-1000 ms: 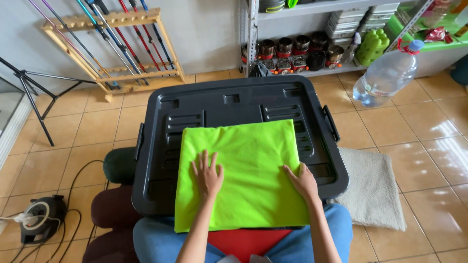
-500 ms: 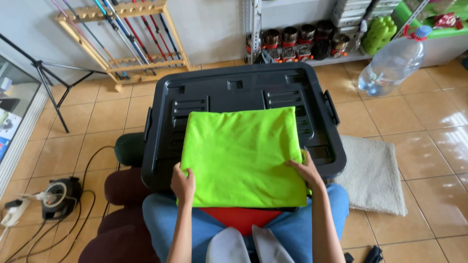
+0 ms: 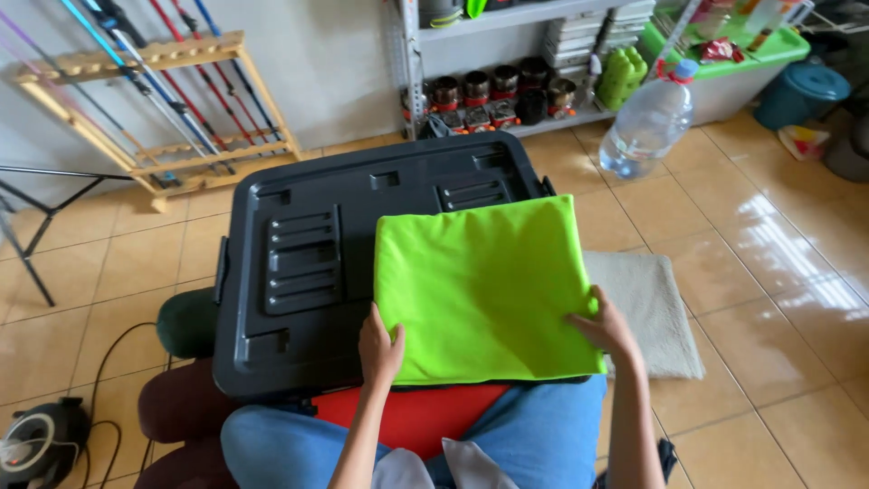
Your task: Folding a large green and brown reversible fabric item on a flat plastic surface.
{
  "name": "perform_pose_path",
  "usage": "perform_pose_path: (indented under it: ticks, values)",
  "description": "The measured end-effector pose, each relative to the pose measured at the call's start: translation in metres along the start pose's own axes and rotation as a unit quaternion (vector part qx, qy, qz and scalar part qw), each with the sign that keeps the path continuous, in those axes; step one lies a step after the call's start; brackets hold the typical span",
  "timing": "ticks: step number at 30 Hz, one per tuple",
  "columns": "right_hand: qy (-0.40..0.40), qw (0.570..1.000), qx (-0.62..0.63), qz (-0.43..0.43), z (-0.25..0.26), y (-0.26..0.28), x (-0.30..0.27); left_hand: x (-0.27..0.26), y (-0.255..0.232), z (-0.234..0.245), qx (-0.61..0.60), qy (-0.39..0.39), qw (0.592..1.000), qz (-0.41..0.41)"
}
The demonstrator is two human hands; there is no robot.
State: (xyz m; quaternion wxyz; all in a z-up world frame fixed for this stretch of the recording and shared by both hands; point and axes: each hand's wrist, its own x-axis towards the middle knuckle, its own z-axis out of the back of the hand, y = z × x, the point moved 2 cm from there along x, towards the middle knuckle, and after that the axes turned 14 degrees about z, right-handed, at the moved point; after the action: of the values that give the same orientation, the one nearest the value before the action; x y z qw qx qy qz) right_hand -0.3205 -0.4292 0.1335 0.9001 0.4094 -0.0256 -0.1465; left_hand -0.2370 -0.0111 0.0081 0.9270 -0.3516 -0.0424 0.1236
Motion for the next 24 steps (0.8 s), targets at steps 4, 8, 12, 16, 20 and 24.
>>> perform_pose_path:
  ticks: [4,8,12,16,20,24]
  values:
    - [0.04,0.993,-0.09,0.065,-0.049,0.061,-0.037,-0.021,-0.04,0.038,0.021,-0.043,0.998,-0.028]
    - [-0.009,0.907,-0.308,0.286,-0.12,0.082,-0.052,-0.029,-0.08,0.053,-0.12,0.063,0.989,-0.062]
    - [-0.008,0.934,-0.204,0.294,-0.143,0.059,-0.056,-0.046,-0.107,0.028,-0.312,0.309,0.898,0.043]
    - [-0.073,0.949,-0.033,0.305,-0.117,0.056,-0.073,-0.053,-0.148,0.001,-0.247,0.387,0.887,0.054]
    - [-0.207,0.946,0.152,0.197,-0.078,0.032,-0.096,-0.08,-0.211,0.0,-0.231,0.378,0.895,-0.055]
    - [-0.257,0.941,0.218,0.024,-0.051,-0.011,-0.097,-0.089,-0.232,-0.049,-0.172,0.308,0.927,-0.127]
